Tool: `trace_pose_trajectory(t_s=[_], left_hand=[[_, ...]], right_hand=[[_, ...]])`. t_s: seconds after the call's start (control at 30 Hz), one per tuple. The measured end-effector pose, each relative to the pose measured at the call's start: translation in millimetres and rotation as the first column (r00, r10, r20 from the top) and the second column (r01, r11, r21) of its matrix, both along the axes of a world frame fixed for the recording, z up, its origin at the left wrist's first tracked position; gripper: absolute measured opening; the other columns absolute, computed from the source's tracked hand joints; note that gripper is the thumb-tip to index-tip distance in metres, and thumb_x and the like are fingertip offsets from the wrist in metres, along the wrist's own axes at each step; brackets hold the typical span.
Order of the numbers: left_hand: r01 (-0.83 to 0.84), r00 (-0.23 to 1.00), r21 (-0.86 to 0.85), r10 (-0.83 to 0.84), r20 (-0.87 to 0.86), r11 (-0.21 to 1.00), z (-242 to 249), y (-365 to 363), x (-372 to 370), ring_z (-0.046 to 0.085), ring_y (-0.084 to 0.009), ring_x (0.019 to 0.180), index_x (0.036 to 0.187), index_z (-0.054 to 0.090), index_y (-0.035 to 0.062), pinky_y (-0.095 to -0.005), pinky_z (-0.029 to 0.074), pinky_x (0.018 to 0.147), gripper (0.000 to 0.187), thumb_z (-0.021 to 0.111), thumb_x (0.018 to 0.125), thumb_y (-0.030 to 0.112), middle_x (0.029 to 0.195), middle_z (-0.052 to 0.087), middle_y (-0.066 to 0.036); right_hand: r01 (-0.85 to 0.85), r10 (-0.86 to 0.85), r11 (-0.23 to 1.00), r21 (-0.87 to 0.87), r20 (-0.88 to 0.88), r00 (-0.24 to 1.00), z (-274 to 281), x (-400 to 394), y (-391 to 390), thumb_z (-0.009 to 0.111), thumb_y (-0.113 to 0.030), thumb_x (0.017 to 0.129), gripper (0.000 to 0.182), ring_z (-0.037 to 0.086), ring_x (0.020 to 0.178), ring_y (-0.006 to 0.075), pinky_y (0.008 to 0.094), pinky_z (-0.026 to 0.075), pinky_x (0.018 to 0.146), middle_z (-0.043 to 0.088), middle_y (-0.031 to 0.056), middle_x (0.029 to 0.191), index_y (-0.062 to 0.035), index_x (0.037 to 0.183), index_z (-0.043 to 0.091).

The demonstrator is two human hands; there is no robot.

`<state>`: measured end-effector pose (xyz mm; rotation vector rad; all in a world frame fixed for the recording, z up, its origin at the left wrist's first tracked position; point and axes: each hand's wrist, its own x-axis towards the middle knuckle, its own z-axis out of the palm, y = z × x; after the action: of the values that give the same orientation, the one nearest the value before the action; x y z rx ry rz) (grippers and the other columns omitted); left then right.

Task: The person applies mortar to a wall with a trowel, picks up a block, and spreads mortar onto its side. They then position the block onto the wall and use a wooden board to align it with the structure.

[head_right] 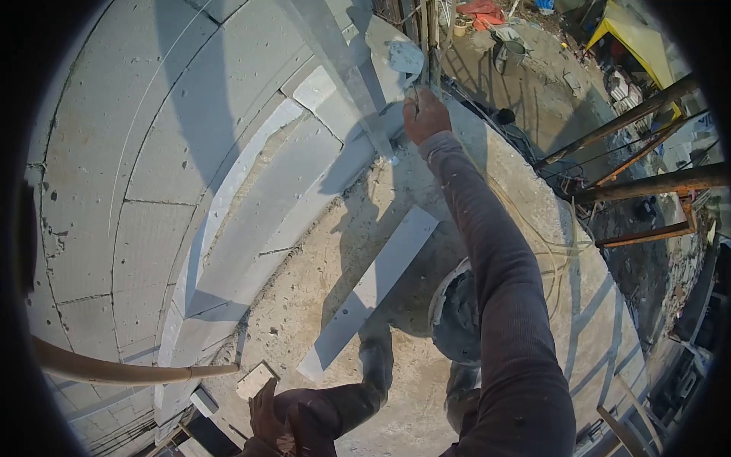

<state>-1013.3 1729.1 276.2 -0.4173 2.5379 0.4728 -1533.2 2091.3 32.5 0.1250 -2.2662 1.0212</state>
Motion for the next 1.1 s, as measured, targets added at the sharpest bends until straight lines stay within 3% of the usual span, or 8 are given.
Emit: trace_pose_trajectory(t_s=[0.23,0.43,0.53,0.63,0.83,1.0,1.07,1.1], left_hand=[[-0.166,0.96,-0.136,0.128,-0.251,0.977,-55.0,15.1,-13.4,0.047,-0.0455,0.131,0.154,0.039,0.0034,-0.0552,0.032,0.113,0.075,0.067,0.093,0.037,0.148,0.048,-0.028],[-0.054,0.857,-0.212,-0.064,-0.511,0.976,-89.4,18.2,20.9,0.04,-0.0444,0.139,0.156,0.033,0.0004,-0.0553,0.026,0.116,0.08,0.069,0.093,0.035,0.151,0.045,-0.026],[-0.188,0.906,-0.125,0.123,-0.404,0.974,-62.2,44.8,18.4,0.038,-0.0442,0.141,0.157,0.03,0.001,-0.0559,0.025,0.118,0.083,0.07,0.093,0.036,0.154,0.043,-0.025],[-0.103,0.976,-0.156,0.07,-0.204,0.982,-33.6,56.0,7.0,0.04,-0.0443,0.14,0.155,0.033,-0.0003,-0.0605,0.024,0.117,0.086,0.07,0.088,0.04,0.153,0.044,-0.025],[0.023,1.0,0.001,-0.023,0.013,1.0,-3.5,80.6,32.6,0.041,-0.0457,0.139,0.153,0.034,-0.0029,-0.0581,0.029,0.115,0.082,0.068,0.088,0.032,0.149,0.045,-0.028],[-0.044,0.946,0.007,0.039,0.323,0.999,16.1,118.7,73.5,0.029,-0.0417,0.149,0.158,0.026,0.0055,-0.0704,0.018,0.116,0.093,0.069,0.087,0.045,0.159,0.033,-0.025],[-0.03,0.917,-0.017,0.035,0.397,0.999,17.3,133.5,95.2,0.028,-0.0411,0.15,0.159,0.025,0.0058,-0.0706,0.017,0.116,0.095,0.07,0.086,0.047,0.16,0.031,-0.024],[-0.018,0.884,-0.041,0.035,0.465,0.999,18.9,140.2,107.8,0.027,-0.0406,0.15,0.159,0.023,0.0061,-0.0707,0.017,0.117,0.098,0.07,0.085,0.048,0.161,0.03,-0.024]], right_hand=[[-0.185,0.2,0.971,0.151,-0.087,0.976,-63.4,-20.7,32.7,0.062,-0.019,0.092,0.039,0.064,0.094,0.0503,0.0544,0.054,0.08,0.061,0.0328,0.117,0.003,0.123,0.054],[-0.275,0.324,0.914,0.297,-0.13,0.937,-97.9,-8.4,72.8,0.063,-0.016,0.089,0.04,0.063,0.097,0.0482,0.0539,0.054,0.082,0.06,0.0285,0.11,0.0029,0.122,0.053],[-0.383,0.38,0.897,0.22,0.059,0.923,-99.2,23.1,84.8,0.063,-0.016,0.089,0.042,0.064,0.098,0.047,0.0521,0.054,0.083,0.06,0.0272,0.115,0.0023,0.126,0.053],[-0.366,0.341,0.895,0.256,0.138,0.93,-87.9,64.1,109.9,0.062,-0.016,0.092,0.038,0.064,0.099,0.0465,0.0511,0.054,0.082,0.06,0.0265,0.119,0.0014,0.124,0.053],[-0.123,0.05,0.979,0.163,0.393,0.918,42.9,296.3,182.3,0.067,-0.021,0.092,0.035,0.067,0.072,0.0415,0.0437,0.053,0.065,0.066,0.0199,0.081,0.002,0.116,0.059],[-0.016,0.159,0.985,-0.174,0.85,0.502,182.2,509.2,171.9,0.065,-0.019,0.089,0.035,0.067,0.072,0.0394,0.044,0.053,0.067,0.066,0.0208,0.082,0.0028,0.117,0.059],[0.002,0.207,0.976,-0.218,0.93,0.304,203.3,562.1,158.5,0.065,-0.019,0.091,0.028,0.064,0.056,0.0227,0.0373,0.051,0.057,0.064,0.0113,0.068,0.0014,0.11,0.06],[0.01,0.205,0.976,-0.217,0.933,0.297,201.0,574.4,152.4,0.065,-0.019,0.091,0.028,0.064,0.056,0.0227,0.0373,0.051,0.057,0.064,0.0113,0.068,0.0014,0.11,0.06]])
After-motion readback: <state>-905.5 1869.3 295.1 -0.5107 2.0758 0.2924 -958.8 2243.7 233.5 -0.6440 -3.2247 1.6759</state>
